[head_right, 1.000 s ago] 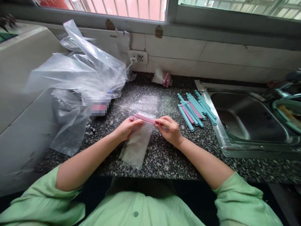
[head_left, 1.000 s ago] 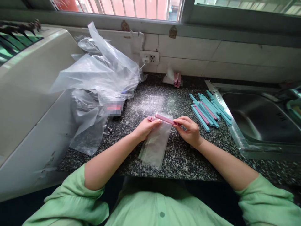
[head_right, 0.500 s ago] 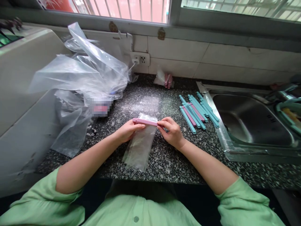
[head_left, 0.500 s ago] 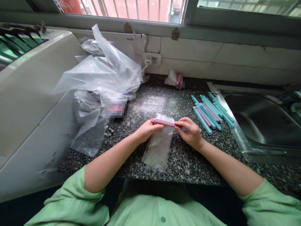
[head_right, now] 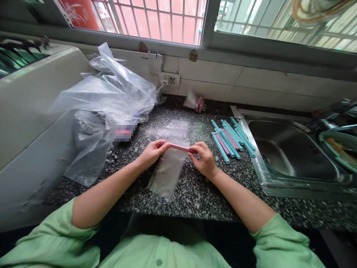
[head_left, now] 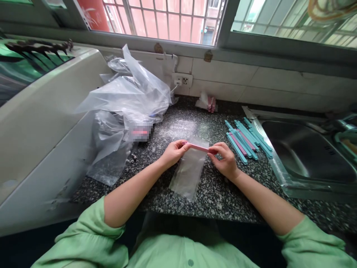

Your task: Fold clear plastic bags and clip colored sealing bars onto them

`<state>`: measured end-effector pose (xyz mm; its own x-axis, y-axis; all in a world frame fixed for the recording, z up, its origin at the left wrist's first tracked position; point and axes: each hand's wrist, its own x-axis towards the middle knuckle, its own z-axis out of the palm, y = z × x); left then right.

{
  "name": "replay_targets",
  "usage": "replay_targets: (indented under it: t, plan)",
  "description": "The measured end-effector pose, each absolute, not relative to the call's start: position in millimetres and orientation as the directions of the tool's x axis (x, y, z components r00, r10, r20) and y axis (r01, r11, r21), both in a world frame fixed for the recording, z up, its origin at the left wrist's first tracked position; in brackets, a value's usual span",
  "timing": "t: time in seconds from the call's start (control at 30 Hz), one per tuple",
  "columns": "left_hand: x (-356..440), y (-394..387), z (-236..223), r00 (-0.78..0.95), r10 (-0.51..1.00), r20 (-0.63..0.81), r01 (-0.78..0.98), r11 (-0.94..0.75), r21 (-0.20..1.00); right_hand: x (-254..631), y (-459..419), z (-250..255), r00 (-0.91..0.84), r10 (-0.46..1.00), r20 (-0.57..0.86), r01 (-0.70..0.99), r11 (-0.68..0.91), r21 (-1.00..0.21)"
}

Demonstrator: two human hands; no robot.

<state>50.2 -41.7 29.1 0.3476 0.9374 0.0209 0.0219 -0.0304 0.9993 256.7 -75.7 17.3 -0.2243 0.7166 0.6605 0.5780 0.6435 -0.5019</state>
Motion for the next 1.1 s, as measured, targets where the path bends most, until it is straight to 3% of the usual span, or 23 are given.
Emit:
replay_targets:
  t: [0.27,0.57,0.83,1.1]
  plan:
    - [47,-40,30,0.389,0.904,0.175,0.062,-0.216,0.975,261,-74,16,-0.162,0.835,0.526,0.644,0.493,-0.585]
    - [44,-38,31,0.425,0.858,0.287,0.155,-0.382,0.911,259,-71,16,-0.239,0.835,0.496,0.577,0.533,-0.619]
    - [46,-36,25,0.388,0.874,0.293,0.126,-0.366,0.922,259,-69,14,-0.248,0.839,0.484,0.610,0.524,-0.595]
    - [46,-36,28,0.428,0.899,0.093,0.127,-0.162,0.979,259,-66,14,-0.165,0.823,0.544,0.560,0.532,-0.635]
